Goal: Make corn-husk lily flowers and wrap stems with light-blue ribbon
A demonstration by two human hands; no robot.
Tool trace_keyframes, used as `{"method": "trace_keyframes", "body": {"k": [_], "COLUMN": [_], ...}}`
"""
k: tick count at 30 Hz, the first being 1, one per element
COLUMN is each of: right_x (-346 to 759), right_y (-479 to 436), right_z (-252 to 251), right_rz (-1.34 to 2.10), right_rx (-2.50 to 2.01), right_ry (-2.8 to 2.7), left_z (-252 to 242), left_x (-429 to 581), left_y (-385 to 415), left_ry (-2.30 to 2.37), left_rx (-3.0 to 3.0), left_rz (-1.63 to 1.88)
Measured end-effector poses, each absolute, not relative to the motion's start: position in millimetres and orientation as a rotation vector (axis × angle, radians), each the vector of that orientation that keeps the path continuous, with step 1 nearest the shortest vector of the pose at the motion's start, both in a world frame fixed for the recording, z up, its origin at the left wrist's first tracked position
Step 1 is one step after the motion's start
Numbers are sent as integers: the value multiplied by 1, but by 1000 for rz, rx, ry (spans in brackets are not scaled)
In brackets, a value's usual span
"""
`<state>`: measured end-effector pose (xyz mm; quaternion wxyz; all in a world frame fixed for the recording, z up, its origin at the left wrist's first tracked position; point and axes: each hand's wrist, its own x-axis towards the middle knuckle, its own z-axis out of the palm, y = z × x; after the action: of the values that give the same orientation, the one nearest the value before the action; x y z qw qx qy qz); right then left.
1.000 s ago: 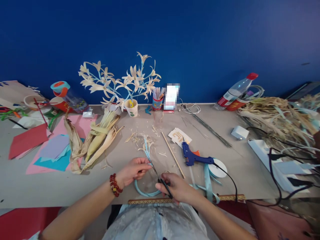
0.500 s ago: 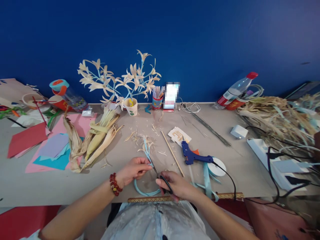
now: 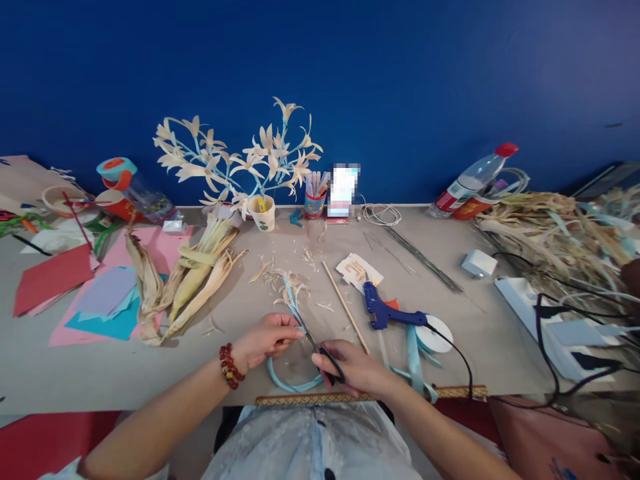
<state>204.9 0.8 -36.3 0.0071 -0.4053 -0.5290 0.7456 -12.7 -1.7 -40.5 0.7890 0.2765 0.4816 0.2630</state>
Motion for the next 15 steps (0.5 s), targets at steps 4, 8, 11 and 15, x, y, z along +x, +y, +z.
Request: {"method": "trace_keyframes", "body": {"k": [4,8,11,15], "right_x": [203,203,204,204], "right_y": [0,0,-1,-1], "right_z": [-35,-39,-43,-47], "right_rz": [2249,2128,2066,1988], "right_rx": [-1365,-1355,-1322,-1317], "right_ry": [-1708,-1818,-1869,-1940], "left_z": [-42,-41,-39,-38], "left_x": [-14,-13,-11,-10], "left_y": [-2,-2,-1,-2], "left_ry": [1037,1049,1059,1075], "left_rx": [595,593,592,590], "left_rz": [571,568,572,584]}}
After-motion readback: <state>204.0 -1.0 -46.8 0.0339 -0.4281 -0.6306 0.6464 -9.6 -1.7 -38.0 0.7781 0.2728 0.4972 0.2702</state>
